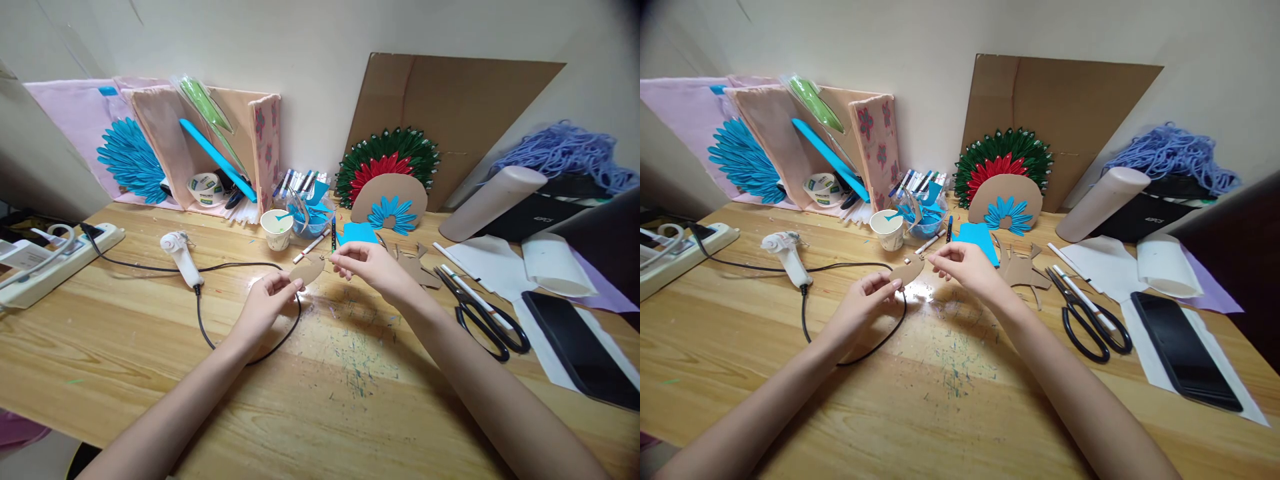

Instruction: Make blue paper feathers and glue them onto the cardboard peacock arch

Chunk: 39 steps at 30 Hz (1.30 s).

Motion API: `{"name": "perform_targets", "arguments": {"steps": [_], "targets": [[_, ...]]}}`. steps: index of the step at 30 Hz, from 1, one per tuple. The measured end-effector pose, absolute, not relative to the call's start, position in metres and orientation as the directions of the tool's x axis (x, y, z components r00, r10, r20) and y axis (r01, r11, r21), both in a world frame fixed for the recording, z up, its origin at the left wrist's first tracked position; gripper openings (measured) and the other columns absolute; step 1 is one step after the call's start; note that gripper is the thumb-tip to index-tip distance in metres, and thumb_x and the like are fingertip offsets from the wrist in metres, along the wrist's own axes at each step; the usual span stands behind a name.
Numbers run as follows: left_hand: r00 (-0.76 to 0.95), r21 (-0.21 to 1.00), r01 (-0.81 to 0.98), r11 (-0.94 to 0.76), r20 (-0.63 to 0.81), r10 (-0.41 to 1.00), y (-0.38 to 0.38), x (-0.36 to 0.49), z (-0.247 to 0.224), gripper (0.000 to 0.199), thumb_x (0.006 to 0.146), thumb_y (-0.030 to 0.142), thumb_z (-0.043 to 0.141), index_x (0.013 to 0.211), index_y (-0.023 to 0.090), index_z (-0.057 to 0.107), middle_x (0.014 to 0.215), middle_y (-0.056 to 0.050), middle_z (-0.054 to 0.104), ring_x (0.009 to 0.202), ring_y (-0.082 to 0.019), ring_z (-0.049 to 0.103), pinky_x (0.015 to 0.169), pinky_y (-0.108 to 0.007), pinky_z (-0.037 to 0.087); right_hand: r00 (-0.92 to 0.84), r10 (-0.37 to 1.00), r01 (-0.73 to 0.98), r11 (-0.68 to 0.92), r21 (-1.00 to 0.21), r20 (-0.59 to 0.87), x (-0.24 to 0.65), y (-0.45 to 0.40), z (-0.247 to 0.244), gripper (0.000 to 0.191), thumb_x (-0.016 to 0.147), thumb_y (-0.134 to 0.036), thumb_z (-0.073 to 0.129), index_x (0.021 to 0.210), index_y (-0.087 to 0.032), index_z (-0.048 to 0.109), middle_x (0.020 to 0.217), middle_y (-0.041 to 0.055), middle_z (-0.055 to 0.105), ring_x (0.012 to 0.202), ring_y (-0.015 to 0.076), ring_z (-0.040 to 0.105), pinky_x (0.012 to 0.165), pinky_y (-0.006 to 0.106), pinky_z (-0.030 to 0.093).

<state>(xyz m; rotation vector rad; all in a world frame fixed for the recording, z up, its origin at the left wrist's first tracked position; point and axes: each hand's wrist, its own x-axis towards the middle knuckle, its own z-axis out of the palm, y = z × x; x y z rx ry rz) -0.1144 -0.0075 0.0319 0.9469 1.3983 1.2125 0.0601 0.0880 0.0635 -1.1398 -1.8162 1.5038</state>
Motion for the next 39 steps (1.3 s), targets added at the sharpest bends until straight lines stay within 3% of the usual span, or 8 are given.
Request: {"name": "perform_targets", "arguments": {"steps": [14, 24, 39], "targets": [[-0.179, 0.982, -0.036, 0.185, -0.188, 0.966, -0.0074, -0.1133, 0.0318, 0.026, 0.068, 0.039, 0.068, 0.068, 0.015, 0.058, 0.063, 0.002, 0.053, 0.06, -0.01, 0.045, 0.058, -0.022, 0.034, -0.508, 0.852, 0.275, 0.022, -0.961, -0.126, 0.058, 0.0852, 0.0603, 0.019, 0.072, -0.035, 0.064, 0.067, -0.018, 0.057, 0.058, -0.0011, 0.055, 0.052, 0.01, 0.047, 0.049, 0.025, 0.037], [-0.183, 0.989, 0.01, 0.148, -0.144, 0.973, -0.0077, -0.1137, 0.03, 0.027, 0.07, 0.039, 0.066, 0.065, 0.015, 0.056, 0.061, 0.002, 0.051, 0.059, -0.01, 0.044, 0.057, -0.022, 0.034, -0.471, 0.879, 0.289, 0.066, -0.955, -0.082, 0.0548, 0.083, 0.0611, 0.015, 0.072, -0.027, 0.062, 0.064, -0.017, 0.054, 0.057, -0.0027, 0.053, 0.052, 0.0094, 0.047, 0.052, 0.025, 0.038], [-0.193, 0.99, 0.029, 0.14, -0.132, 0.972, -0.008, -0.1128, 0.0312, 0.027, 0.069, 0.04, 0.067, 0.066, 0.015, 0.056, 0.062, 0.001, 0.053, 0.059, -0.011, 0.045, 0.056, -0.022, 0.034, -0.471, 0.875, 0.298, 0.04, -0.954, -0.11, 0.0549, 0.0853, 0.0631, 0.015, 0.073, -0.032, 0.063, 0.072, -0.018, 0.058, 0.066, -0.0002, 0.057, 0.056, 0.0108, 0.05, 0.056, 0.027, 0.043]]}}
